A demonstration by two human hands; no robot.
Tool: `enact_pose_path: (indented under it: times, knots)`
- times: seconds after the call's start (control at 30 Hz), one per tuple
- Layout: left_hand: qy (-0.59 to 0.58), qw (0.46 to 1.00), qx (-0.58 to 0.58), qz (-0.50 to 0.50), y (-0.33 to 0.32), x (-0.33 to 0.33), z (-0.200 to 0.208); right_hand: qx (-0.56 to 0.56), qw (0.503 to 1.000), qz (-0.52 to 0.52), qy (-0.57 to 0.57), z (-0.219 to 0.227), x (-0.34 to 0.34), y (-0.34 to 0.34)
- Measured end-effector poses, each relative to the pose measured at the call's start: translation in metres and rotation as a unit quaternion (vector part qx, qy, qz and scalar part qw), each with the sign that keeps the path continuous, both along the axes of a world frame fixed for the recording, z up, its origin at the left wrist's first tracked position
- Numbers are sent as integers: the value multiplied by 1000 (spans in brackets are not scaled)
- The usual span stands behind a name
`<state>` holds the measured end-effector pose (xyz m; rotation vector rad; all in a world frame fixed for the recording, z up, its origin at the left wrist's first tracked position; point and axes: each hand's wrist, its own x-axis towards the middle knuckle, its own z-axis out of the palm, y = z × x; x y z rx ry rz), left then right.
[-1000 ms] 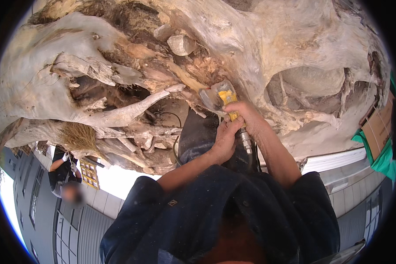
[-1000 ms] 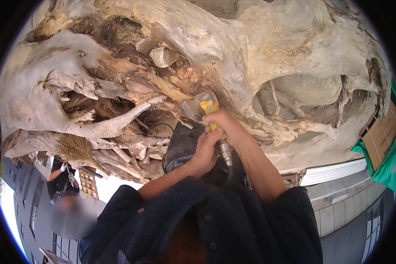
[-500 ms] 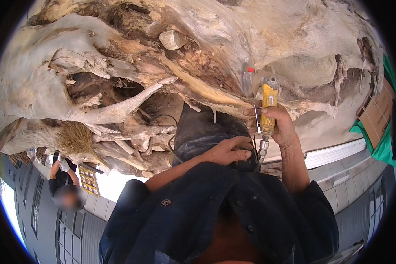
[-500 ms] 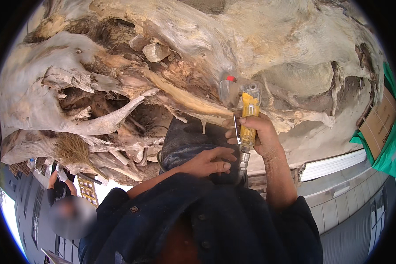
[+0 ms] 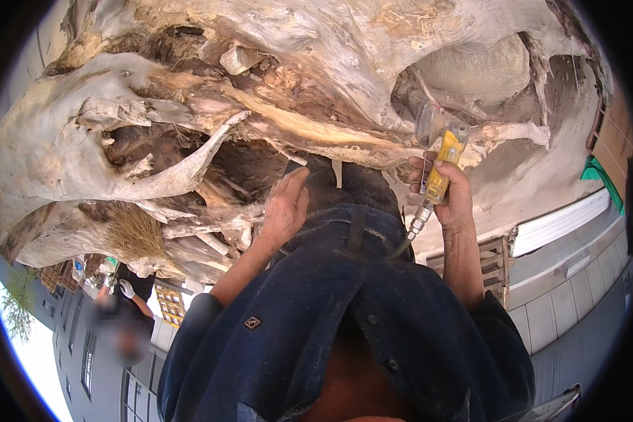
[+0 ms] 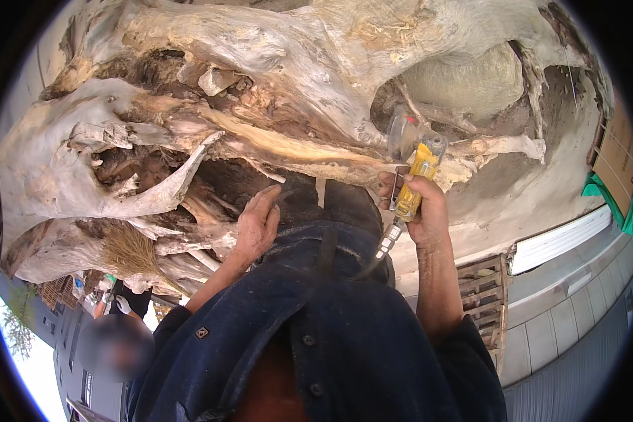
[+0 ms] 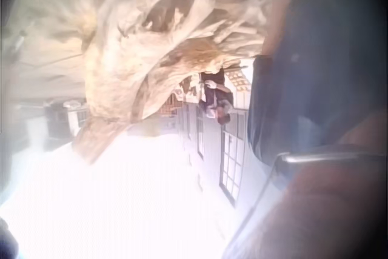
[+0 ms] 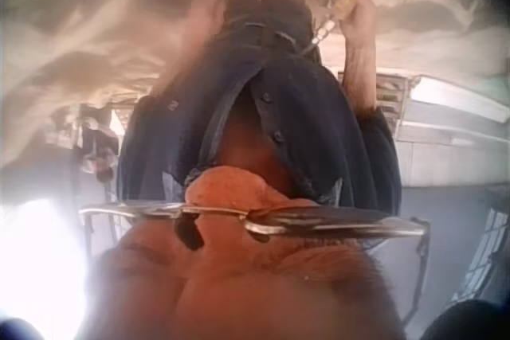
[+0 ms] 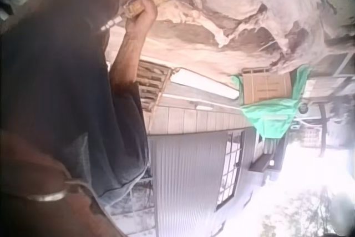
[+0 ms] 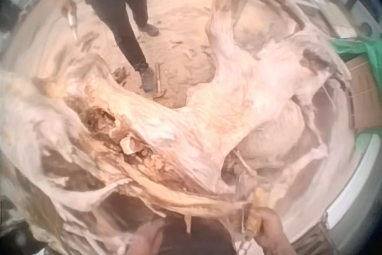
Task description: The person uses a pneumatic carving tool to shape a large piece of driftwood. They move the tool along the wood's surface, removing material and creating grooves. Another person is visible in the background, also working on the wood with a similar tool.
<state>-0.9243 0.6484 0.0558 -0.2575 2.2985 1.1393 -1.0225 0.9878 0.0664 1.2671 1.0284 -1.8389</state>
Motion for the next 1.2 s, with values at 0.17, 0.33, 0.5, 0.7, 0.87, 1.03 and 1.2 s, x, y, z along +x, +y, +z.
enact_pose_path:
  times: [0.17,0.33,0.5,0.7,0.87,1.03,1.2]
  knots:
    - [73,991,-72,-82,-4,-8,-22,23,999,-26,6,0,30,16]
    - [-54,998,19,-37,25,15,-21,20,997,-68,13,0,56,29]
    - [5,988,-15,-155,53,31,-22,30,995,-89,13,-1,75,39]
    - [-167,982,12,-87,55,31,-12,35,994,-102,12,-6,90,52]
    - [-91,996,2,-25,49,39,-20,32,995,-95,15,-9,95,57]
    - [-69,997,-44,2,41,31,-19,30,994,-106,6,-19,100,58]
    - [-163,984,-59,50,25,23,-18,27,993,-117,-1,-24,102,55]
